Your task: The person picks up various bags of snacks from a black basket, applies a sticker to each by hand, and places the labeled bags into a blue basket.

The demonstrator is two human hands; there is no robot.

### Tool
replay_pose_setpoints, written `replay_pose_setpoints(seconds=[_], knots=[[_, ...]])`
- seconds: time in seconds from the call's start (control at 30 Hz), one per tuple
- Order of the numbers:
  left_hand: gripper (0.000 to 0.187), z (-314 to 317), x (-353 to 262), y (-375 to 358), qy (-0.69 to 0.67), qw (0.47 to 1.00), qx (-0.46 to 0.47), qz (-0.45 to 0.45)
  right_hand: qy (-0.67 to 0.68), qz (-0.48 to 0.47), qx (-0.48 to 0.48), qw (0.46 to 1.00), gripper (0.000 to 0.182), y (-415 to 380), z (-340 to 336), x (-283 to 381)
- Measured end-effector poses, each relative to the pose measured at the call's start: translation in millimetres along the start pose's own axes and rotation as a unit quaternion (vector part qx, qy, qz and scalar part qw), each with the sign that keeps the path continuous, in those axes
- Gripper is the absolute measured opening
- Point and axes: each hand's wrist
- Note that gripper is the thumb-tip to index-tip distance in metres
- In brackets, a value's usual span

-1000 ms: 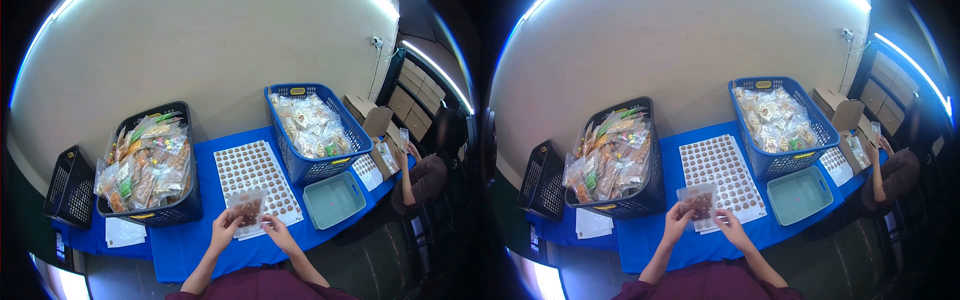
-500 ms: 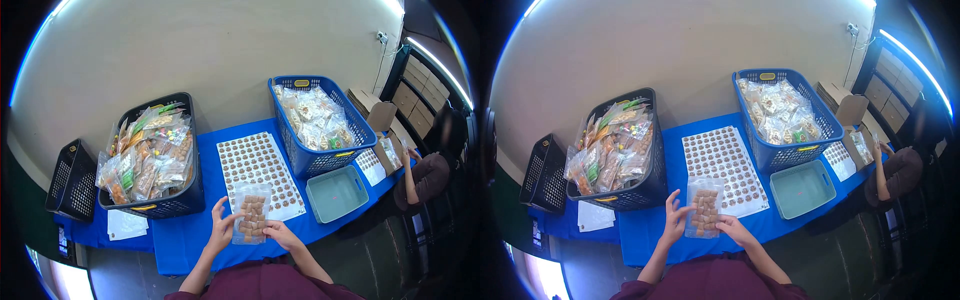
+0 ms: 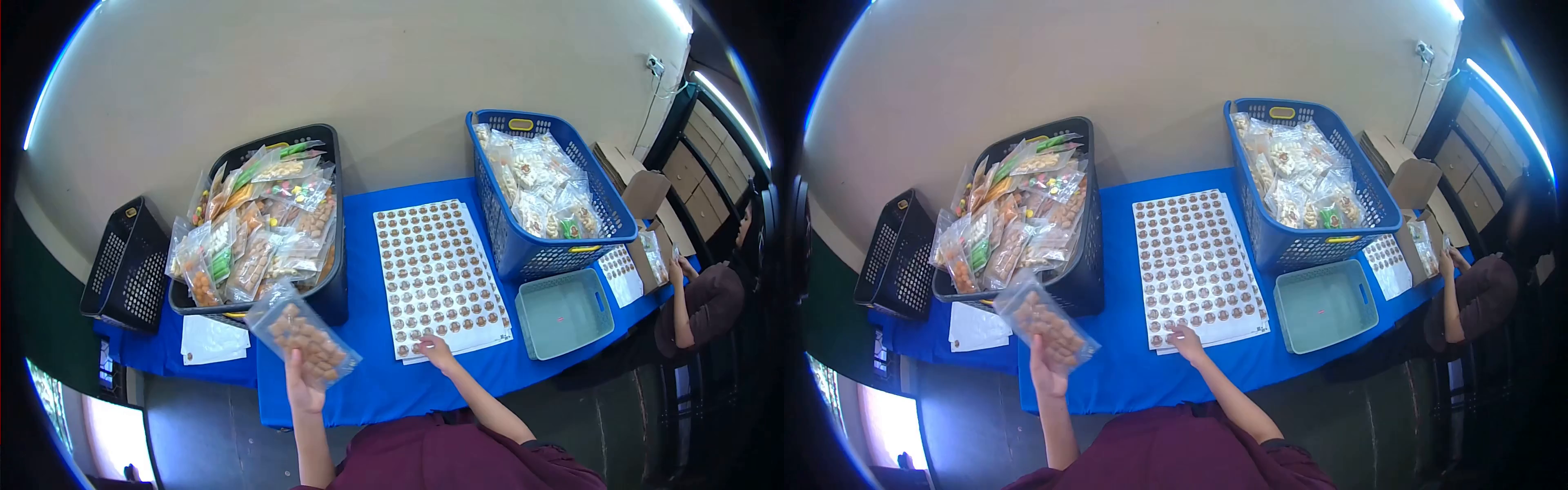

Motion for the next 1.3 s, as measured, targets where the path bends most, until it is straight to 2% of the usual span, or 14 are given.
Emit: replay_pose_setpoints(seconds=[0.03,0.07,0.17,0.23,0.3,0.5,0.7,0.9,1.0,1.1,1.2,1.3], knots=[[0.045,3.0,-9.7,-3.8,-0.065,0.998,-0.01,-0.005,-0.098,-0.013,-0.043,0.994,0.026,6.8,15.3,-11.8],[0.044,-4.2,-16.2,-6.5,-0.084,0.996,-0.018,0.008,-0.205,-0.009,0.024,0.978,0.025,12.5,21.5,-17.2],[0.042,-22.2,-26.2,-16.6,-0.113,0.991,-0.059,0.045,-0.231,-0.101,-0.194,0.948,0.023,-7.3,40.0,-10.8],[0.039,-25.2,-29.1,-21.6,-0.09,0.987,-0.113,0.063,-0.22,-0.086,-0.198,0.951,0.025,-8.1,45.3,-10.3],[0.038,-34.7,-31.3,-25.6,-0.077,0.99,-0.105,0.062,-0.219,-0.076,-0.211,0.95,0.025,-9.3,47.0,-11.4],[0.036,-31.6,-26.7,-24.6,-0.06,0.989,-0.122,0.062,-0.206,-0.05,-0.182,0.96,0.027,1.8,45.9,-16.9],[0.037,-34.4,-23.1,-27.8,-0.057,0.987,-0.136,0.07,-0.186,-0.023,-0.126,0.974,0.019,14.8,39.5,-24.6],[0.037,-41.1,-25.6,-33.2,-0.028,0.983,-0.153,0.094,-0.202,-0.038,-0.148,0.968,0.023,9.4,39.7,-20.3],[0.037,-42.1,-27.0,-34.5,-0.03,0.98,-0.165,0.104,-0.169,-0.006,-0.168,0.971,0.025,4.5,41.5,-16.4],[0.037,-41.5,-25.7,-35.9,-0.017,0.98,-0.166,0.112,-0.14,-0.032,-0.219,0.965,0.022,5.3,47.6,-22.4],[0.037,-41.0,-21.5,-34.9,0.003,0.979,-0.168,0.116,-0.084,0.003,-0.139,0.987,0.019,18.3,49.2,-44.7],[0.037,-36.3,-16.1,-32.8,0.007,0.979,-0.17,0.109,-0.008,0.048,-0.125,0.991,0.017,22.3,47.1,-48.3]])
Point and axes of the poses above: each hand's wrist, its own y-axis towards the middle knuckle, its own z-axis out of the palm, x = y × z, and after that the axes turned 10 degrees about -y, right-handed
